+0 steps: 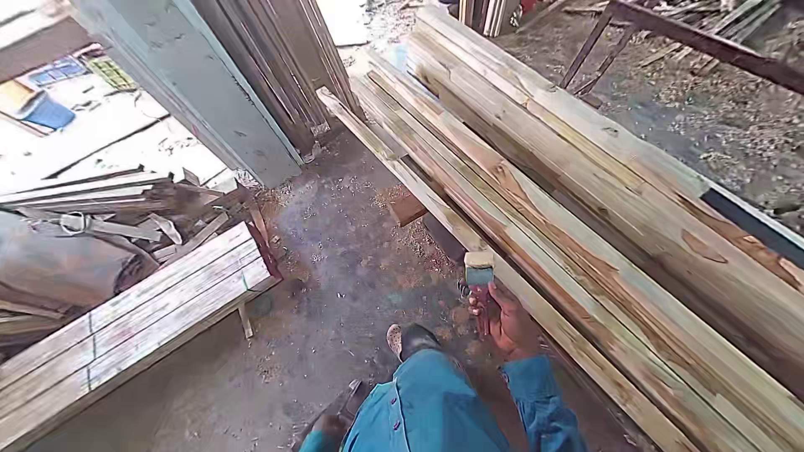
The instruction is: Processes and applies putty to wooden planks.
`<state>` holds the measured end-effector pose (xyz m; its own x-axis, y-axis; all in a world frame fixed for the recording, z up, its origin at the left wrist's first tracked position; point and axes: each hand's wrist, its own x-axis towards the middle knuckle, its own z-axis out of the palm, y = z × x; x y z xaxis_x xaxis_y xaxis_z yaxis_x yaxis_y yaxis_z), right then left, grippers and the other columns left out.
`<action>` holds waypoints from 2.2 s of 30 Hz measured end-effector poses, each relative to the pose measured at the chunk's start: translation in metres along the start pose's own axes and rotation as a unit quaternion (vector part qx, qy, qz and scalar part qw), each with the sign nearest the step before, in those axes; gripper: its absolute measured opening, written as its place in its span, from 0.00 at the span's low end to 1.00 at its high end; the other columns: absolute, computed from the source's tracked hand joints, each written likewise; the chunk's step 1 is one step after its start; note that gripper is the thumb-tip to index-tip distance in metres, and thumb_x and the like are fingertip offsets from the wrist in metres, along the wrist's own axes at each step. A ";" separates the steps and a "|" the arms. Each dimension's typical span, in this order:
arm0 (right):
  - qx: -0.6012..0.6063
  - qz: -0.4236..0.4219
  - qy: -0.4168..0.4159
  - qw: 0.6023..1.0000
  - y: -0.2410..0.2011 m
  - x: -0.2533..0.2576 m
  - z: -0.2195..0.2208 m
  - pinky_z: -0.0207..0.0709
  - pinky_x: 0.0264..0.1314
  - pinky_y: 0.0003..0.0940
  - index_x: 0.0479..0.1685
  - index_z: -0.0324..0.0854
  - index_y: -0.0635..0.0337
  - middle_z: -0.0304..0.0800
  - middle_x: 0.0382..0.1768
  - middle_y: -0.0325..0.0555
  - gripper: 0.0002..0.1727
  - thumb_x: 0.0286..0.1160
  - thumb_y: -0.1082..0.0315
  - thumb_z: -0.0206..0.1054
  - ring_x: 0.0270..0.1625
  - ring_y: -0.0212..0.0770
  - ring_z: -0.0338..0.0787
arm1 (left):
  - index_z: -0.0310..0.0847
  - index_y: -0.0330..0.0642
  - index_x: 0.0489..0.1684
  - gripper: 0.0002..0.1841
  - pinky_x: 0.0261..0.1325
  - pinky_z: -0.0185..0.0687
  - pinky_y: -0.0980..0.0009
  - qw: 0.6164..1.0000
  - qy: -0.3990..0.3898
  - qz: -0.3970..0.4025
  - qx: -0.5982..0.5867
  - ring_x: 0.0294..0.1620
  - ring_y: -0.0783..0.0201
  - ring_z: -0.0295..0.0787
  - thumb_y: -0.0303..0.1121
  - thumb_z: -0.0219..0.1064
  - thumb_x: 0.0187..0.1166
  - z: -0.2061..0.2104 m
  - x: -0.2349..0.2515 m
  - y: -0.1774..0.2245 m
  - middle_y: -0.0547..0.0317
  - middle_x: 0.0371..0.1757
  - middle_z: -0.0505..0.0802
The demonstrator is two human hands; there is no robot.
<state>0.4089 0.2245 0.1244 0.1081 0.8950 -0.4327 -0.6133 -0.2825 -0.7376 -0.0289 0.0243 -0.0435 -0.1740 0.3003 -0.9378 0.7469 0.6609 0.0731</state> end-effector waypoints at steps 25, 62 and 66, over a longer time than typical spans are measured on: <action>-0.050 -0.074 0.181 0.979 0.006 0.370 0.327 0.96 0.45 0.43 0.84 0.72 0.62 0.92 0.57 0.52 0.32 0.77 0.73 0.72 0.43 0.48 0.97 | 0.75 0.33 0.75 0.32 0.72 0.83 0.46 0.921 0.046 0.342 0.180 0.66 0.45 0.89 0.43 0.77 0.75 -0.623 0.286 0.467 0.37 0.66 0.89; -0.265 0.198 0.562 0.758 0.082 0.654 0.605 0.85 0.59 0.55 0.78 0.73 0.65 0.72 0.73 0.71 0.24 0.88 0.61 0.56 0.59 0.64 0.89 | 0.76 0.34 0.75 0.33 0.77 0.72 0.35 0.527 -0.037 0.453 0.719 0.73 0.34 0.83 0.38 0.80 0.70 -0.912 0.323 0.808 0.32 0.68 0.88; -0.262 0.049 0.686 0.677 0.094 0.626 0.563 0.88 0.47 0.57 0.91 0.60 0.57 0.77 0.64 0.73 0.33 0.87 0.63 0.61 0.47 0.64 0.91 | 0.74 0.31 0.77 0.36 0.83 0.67 0.38 0.531 -0.060 0.431 0.727 0.79 0.36 0.78 0.37 0.82 0.69 -0.908 0.318 0.818 0.31 0.74 0.83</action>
<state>-0.0217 0.9527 0.0760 0.9324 -0.1974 -0.3028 -0.3471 -0.7227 -0.5977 -0.0560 1.2843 0.0262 0.6127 -0.0435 -0.7891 0.2374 -0.9422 0.2362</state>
